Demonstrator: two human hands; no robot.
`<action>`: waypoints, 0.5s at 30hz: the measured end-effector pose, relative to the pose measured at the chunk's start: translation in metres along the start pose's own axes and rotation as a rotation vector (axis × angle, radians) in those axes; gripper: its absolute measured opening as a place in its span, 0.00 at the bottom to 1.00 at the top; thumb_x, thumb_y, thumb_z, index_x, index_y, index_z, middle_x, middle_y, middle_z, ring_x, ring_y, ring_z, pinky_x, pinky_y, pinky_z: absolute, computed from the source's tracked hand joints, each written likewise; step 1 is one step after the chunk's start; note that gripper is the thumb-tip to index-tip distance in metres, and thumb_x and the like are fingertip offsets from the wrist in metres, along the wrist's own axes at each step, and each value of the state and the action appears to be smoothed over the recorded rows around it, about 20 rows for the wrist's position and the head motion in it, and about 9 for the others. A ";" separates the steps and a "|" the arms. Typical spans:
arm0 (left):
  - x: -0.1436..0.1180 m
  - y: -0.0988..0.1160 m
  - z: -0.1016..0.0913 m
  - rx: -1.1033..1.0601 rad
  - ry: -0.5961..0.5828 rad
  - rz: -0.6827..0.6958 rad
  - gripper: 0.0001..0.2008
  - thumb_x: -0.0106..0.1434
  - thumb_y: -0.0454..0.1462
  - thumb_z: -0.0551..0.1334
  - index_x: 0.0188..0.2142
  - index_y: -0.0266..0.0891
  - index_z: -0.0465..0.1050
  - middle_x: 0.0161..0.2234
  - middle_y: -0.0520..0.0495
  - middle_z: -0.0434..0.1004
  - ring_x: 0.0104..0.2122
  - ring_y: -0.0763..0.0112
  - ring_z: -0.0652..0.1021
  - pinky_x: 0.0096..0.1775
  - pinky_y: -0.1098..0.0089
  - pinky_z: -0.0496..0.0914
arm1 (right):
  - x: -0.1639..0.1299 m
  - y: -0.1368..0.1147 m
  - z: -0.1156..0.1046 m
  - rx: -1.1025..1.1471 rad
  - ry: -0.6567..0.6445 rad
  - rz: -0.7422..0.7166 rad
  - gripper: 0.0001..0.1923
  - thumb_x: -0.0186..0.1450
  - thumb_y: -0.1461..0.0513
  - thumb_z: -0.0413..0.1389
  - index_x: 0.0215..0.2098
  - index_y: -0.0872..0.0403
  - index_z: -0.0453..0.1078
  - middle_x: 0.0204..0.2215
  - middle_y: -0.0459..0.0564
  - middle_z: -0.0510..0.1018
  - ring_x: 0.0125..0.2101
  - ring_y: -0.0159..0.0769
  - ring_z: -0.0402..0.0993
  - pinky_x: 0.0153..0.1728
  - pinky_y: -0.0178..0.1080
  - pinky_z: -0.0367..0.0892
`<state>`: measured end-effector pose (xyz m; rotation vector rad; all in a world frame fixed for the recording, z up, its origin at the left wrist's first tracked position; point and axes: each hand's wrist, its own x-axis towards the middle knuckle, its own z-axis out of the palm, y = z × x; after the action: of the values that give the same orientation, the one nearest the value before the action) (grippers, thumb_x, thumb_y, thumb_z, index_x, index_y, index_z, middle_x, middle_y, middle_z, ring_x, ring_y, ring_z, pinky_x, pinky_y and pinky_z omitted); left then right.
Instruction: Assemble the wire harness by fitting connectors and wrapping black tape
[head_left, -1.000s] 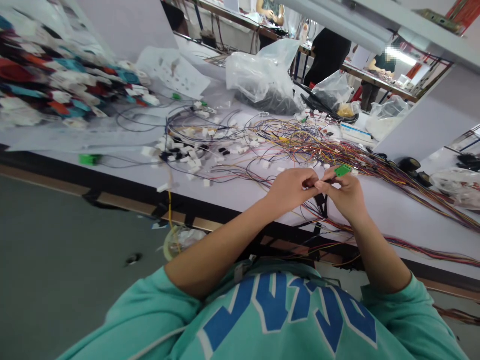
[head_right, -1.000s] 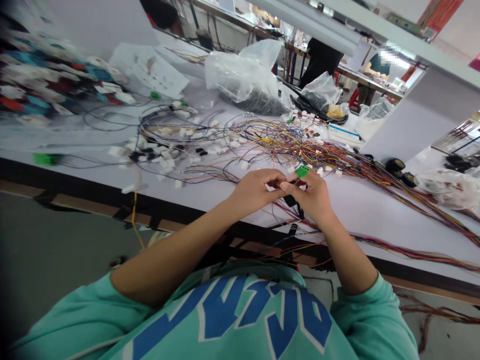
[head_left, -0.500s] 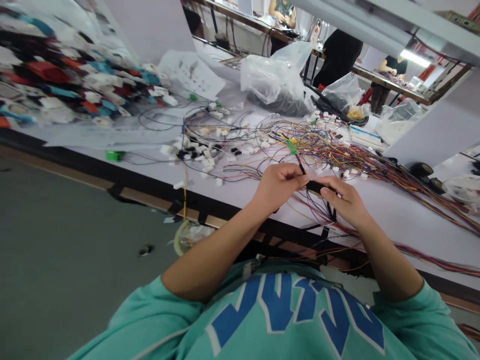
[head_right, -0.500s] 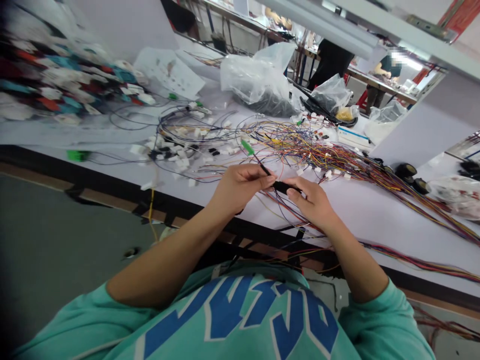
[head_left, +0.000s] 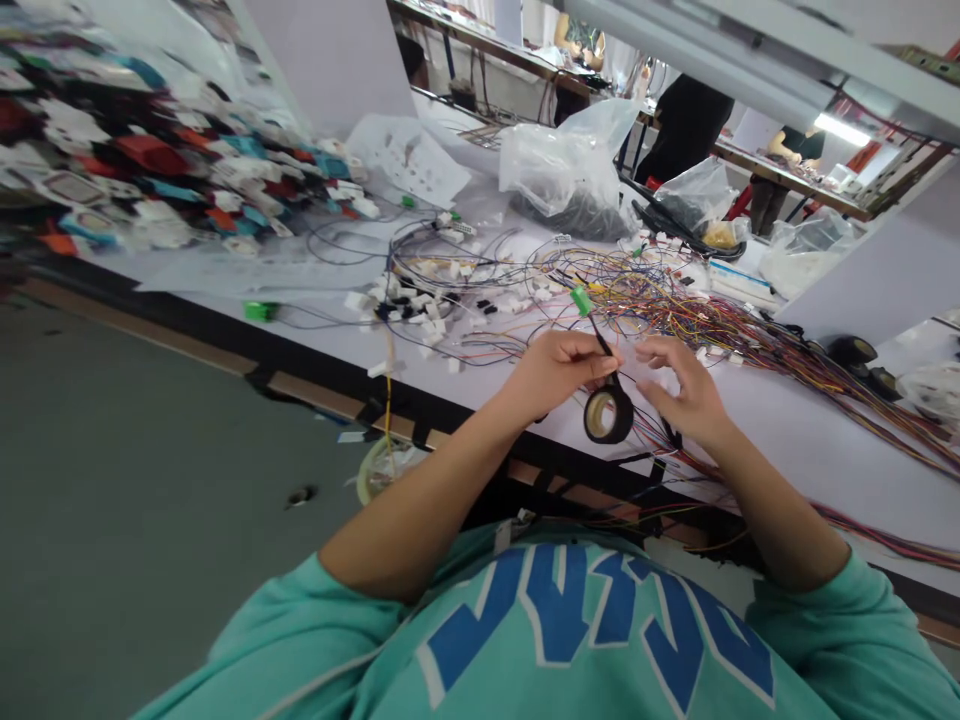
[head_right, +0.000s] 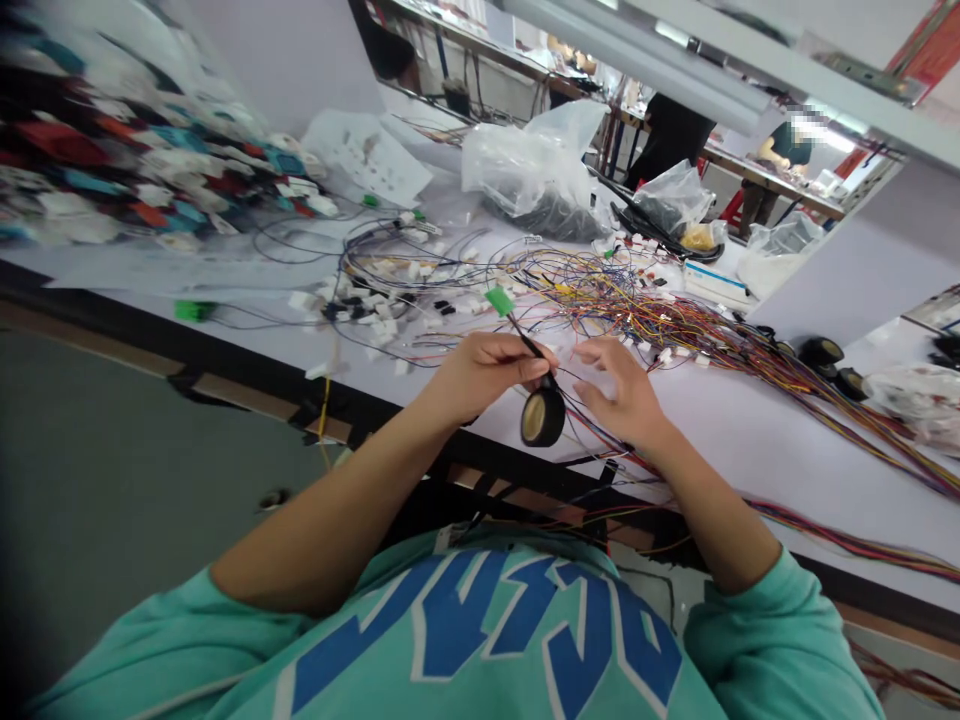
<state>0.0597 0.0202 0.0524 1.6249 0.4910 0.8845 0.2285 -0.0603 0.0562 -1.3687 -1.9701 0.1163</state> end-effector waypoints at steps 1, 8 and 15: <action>0.000 -0.002 0.001 -0.027 0.006 -0.024 0.11 0.50 0.42 0.63 0.19 0.35 0.71 0.17 0.52 0.71 0.18 0.76 0.71 0.22 0.75 0.67 | -0.003 -0.008 -0.003 -0.088 0.003 -0.123 0.15 0.60 0.63 0.50 0.46 0.52 0.64 0.44 0.54 0.73 0.44 0.38 0.69 0.43 0.45 0.66; 0.001 -0.006 0.009 -0.242 0.088 -0.139 0.10 0.46 0.40 0.66 0.21 0.35 0.71 0.16 0.53 0.71 0.16 0.79 0.70 0.21 0.77 0.67 | -0.008 -0.048 -0.001 -0.552 -0.107 -0.635 0.09 0.63 0.69 0.48 0.33 0.53 0.68 0.32 0.46 0.77 0.37 0.32 0.71 0.43 0.37 0.64; -0.002 -0.021 0.016 -0.462 0.149 -0.215 0.15 0.41 0.43 0.68 0.23 0.34 0.70 0.19 0.53 0.72 0.18 0.77 0.73 0.25 0.74 0.69 | -0.030 -0.032 -0.009 -0.312 -0.023 -0.305 0.11 0.61 0.66 0.50 0.43 0.53 0.64 0.36 0.52 0.73 0.37 0.34 0.70 0.36 0.38 0.67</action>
<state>0.0734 0.0135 0.0312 1.0716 0.5098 0.8822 0.2141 -0.1025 0.0622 -1.2365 -2.2600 -0.3311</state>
